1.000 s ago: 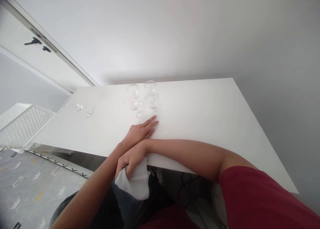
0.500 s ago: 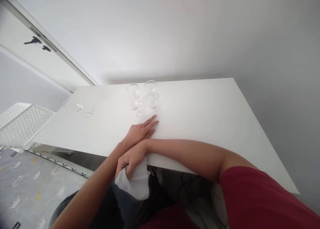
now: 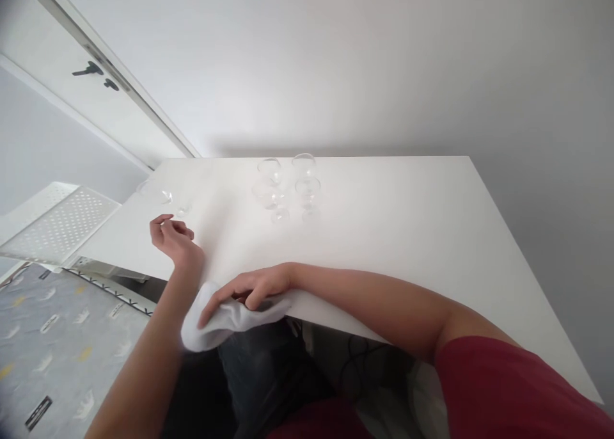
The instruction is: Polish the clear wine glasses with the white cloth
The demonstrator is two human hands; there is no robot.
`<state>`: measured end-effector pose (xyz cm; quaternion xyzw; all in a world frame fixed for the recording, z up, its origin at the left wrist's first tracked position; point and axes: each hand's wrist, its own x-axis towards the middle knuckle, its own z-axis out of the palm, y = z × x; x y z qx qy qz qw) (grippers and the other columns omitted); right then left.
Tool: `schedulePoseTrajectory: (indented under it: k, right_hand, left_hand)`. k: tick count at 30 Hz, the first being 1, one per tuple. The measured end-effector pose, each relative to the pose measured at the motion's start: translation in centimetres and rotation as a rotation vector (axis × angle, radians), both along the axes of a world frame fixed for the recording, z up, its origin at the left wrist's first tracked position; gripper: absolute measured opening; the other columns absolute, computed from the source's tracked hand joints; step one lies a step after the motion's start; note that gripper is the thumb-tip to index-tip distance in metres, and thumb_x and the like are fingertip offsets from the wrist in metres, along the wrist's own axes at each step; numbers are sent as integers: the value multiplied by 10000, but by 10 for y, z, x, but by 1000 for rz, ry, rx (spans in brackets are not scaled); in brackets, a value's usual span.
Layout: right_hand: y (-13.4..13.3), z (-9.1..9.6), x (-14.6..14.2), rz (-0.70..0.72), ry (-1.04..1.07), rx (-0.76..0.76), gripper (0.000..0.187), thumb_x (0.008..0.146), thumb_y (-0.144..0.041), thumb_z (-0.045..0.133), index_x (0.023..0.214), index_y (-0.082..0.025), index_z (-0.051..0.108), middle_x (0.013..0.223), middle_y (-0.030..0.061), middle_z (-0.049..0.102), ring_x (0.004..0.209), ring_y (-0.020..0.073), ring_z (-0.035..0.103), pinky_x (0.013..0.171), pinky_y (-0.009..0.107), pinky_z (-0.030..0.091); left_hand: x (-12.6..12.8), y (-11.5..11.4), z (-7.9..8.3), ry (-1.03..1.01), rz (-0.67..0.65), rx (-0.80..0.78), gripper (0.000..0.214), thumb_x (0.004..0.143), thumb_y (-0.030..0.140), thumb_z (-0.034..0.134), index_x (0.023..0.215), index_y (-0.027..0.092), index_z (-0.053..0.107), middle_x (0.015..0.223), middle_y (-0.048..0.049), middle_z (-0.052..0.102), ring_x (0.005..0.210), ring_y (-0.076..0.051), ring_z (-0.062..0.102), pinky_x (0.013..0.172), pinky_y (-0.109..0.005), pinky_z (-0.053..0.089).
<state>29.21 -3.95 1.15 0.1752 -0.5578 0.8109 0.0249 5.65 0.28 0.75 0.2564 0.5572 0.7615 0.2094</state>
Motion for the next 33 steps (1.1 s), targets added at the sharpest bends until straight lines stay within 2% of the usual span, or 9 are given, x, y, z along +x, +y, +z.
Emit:
schedulePoseTrajectory:
  k: [4,7,11,16,19,23,26,29,33]
  right_hand:
    - [-5,-1,2,-210,-40,-152,578,843,-398,739,1360,-141,722,1503,157,639,1436,330,547,1210,418,386]
    - [-5,-3,0,-548,-78,-273,388,951,-376,684,1274,-178,769,1321,118,733,1223,245,660,1108,394,458]
    - [-1,-10,-4,-910,-137,-465,337,834,-261,815,1168,-222,791,1044,39,749,964,179,668,932,328,518]
    - [4,-18,-6,-1078,-226,-566,314,764,-269,854,1062,-203,778,832,-1,701,801,156,619,787,287,479]
    - [4,-17,-6,-1122,-221,-583,346,764,-303,851,1081,-207,752,785,-20,660,769,147,584,749,274,447]
    - [3,-14,-6,-1180,-227,-615,376,769,-353,841,1090,-233,687,726,-57,565,728,137,526,718,261,423]
    - [2,-15,-6,-1245,-221,-610,360,800,-381,820,1058,-275,593,685,-83,492,682,135,480,680,258,393]
    - [2,-15,-4,-1312,-198,-581,322,860,-390,772,1019,-293,509,677,-89,459,658,138,444,657,260,368]
    - [0,-8,-2,-1333,-142,-646,362,849,-301,743,1004,-300,416,683,-92,465,683,150,467,669,258,375]
  left_hand:
    - [-47,37,9,-253,-18,-13,265,1049,398,430,1266,248,451,748,60,490,496,-68,404,538,-194,361]
    - [-62,52,10,-337,-83,14,505,1085,543,381,1506,269,333,917,-30,666,586,-93,551,598,-206,445]
    - [-67,63,5,-388,-274,69,688,1092,672,329,1658,311,178,1237,-159,738,761,-124,674,733,-239,523]
    - [-66,67,2,-364,-318,44,649,1075,692,409,1567,270,422,1381,-181,704,989,-163,735,937,-302,551]
    - [-62,61,5,-370,-297,65,597,1077,673,430,1506,261,473,1421,-174,683,1182,-195,721,1042,-337,537]
    - [-49,37,6,-397,-275,138,437,1094,561,483,1386,240,533,1386,-154,683,1247,-188,709,1096,-329,536]
    - [-27,0,2,-340,-301,111,370,1051,545,578,1268,245,585,1301,-127,704,1222,-204,730,1096,-346,559]
    - [7,-48,2,-69,-405,24,438,968,551,719,1294,286,598,1275,-103,708,1157,-244,763,1029,-403,611]
    - [50,-98,12,290,-322,-97,453,930,436,800,1322,274,644,1282,-99,706,1098,-267,788,947,-413,663]
